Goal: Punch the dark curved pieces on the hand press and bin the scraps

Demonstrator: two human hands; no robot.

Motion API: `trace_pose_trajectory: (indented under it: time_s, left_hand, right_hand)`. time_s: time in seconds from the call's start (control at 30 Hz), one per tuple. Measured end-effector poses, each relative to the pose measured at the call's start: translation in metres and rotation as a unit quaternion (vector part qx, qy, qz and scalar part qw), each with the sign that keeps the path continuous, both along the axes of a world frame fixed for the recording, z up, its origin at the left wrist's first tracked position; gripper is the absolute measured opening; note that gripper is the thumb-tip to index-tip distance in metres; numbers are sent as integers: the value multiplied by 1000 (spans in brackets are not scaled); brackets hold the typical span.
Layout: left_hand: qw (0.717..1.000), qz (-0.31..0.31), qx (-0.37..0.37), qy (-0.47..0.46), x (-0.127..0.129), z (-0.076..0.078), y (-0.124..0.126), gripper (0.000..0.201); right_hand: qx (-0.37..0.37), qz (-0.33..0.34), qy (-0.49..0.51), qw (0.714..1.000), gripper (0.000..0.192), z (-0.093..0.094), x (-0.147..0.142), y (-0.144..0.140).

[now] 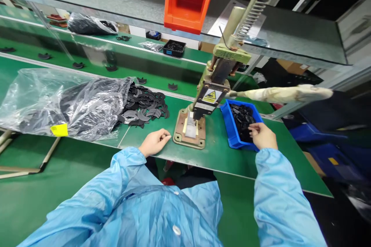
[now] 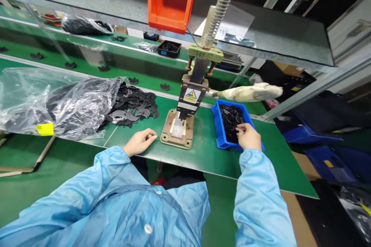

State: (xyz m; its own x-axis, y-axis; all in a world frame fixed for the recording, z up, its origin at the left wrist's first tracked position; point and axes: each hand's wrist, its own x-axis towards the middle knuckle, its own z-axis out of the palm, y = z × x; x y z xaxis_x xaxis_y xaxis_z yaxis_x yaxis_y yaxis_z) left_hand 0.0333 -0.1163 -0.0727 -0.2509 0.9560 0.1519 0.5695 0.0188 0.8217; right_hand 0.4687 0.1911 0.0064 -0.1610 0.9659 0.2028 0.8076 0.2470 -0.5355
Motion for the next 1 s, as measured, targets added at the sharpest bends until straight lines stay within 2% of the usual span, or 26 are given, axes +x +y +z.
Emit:
trace_pose_trajectory:
  time_s: [0.1,0.2,0.27,0.33,0.4,0.53,0.6,0.7,0.83,1.0]
  left_hand:
    - [999,5,13,-41,-3,-7,-3,32]
    - [994,12,33,-106,-3,-12,-1,36]
    - [988,26,49,-143,4,-8,1,38]
    - [982,32,74,-169,18,2,3,37]
    - [978,12,108,-180,37,19,5,34]
    - [967,-81,177,-163,72,57,7,29]
    - [961,-123,196,-150,81,69,5,28]
    - [959,-142,208,-130,83,75,-3,20]
    - [963,-132,204,-113,78,68,-14,14]
    - [966,-121,192,-125,76,64,-20,14]
  right_hand:
    - [4,-12,151,988,38,7,-6,-19]
    - [31,8,285,958,35,9,-19,-46]
    - [32,43,355,933,37,6,-37,-71]
    - [15,82,409,909,37,2,-62,-102]
    - [-17,118,451,884,34,-2,-91,-138]
    - [-99,179,506,838,29,-10,-141,-202]
    - [-134,198,520,820,27,-15,-157,-223]
    - [-171,214,531,802,25,-22,-170,-242]
    - [-200,219,534,791,26,-29,-173,-252]
    - [-211,222,532,789,25,-28,-177,-254]
